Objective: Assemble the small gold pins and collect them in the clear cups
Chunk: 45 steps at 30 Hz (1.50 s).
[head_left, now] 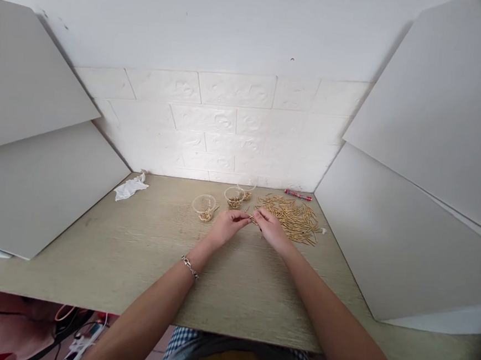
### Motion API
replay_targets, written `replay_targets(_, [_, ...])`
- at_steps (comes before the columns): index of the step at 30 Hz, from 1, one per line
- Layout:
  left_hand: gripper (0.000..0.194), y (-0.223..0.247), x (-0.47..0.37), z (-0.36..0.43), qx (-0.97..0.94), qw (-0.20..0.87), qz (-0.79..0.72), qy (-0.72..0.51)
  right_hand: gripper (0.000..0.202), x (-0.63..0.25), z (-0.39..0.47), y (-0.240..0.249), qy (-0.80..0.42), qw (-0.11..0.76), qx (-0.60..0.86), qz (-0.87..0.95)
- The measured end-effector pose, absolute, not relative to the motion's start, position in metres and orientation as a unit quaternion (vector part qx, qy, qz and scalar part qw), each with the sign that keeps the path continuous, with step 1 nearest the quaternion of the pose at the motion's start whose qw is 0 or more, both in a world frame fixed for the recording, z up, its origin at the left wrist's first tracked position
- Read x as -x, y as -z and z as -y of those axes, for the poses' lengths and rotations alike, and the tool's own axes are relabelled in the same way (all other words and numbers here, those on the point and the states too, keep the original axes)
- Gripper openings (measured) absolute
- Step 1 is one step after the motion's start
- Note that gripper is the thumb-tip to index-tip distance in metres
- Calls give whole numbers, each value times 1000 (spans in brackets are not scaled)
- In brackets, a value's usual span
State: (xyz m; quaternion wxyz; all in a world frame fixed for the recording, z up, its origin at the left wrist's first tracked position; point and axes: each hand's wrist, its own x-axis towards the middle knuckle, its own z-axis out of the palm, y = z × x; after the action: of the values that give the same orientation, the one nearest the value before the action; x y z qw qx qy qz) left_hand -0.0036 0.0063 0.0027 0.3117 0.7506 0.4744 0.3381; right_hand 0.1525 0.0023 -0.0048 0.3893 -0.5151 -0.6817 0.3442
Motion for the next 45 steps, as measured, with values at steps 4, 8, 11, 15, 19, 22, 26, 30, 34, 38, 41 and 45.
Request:
replay_targets(4, [18, 7, 2, -11, -784, 259, -472, -310, 30, -150, 0, 9, -177, 326, 559, 742])
replay_targets(8, [18, 15, -1, -16, -800, 218, -472, -299, 24, -145, 4, 10, -21, 209, 552, 807])
replay_targets(11, [35, 15, -2, -16, -794, 231, -477, -298, 25, -141, 5, 11, 8, 154, 546, 824])
replay_targets(15, [42, 13, -2, -14, -820, 240, -452, -258, 28, -140, 4, 12, 1, 115, 553, 825])
replay_targets(19, [42, 14, -2, -12, -823, 230, -460, -241, 29, -141, 5, 11, -2, 107, 553, 826])
replay_targets(22, [40, 15, -2, -11, -833, 215, -448, -242, 28, -141, 5, 8, -7, 96, 554, 827])
replay_targets(26, [39, 16, -2, -11, -841, 192, -447, -237, 27, -139, 3, 5, -20, 71, 553, 830])
replay_targets(30, [39, 16, -1, -11, -841, 180, -451, -237, 28, -137, 2, 4, -18, 73, 543, 836])
replay_targets(34, [42, 16, -1, -12, -843, 185, -442, -243, 29, -136, 5, 7, -13, 86, 539, 837])
replay_targets(38, [45, 14, -2, -9, -845, 199, -436, -236, 27, -139, 6, 8, -16, 111, 561, 820])
replay_targets(41, [46, 13, -3, -6, -843, 200, -439, -237, 28, -152, -1, 5, -52, 149, 607, 779])
replay_targets(45, [39, 16, -4, -4, -843, 158, -445, -257, 26, -182, -16, 3, -65, 185, 681, 706])
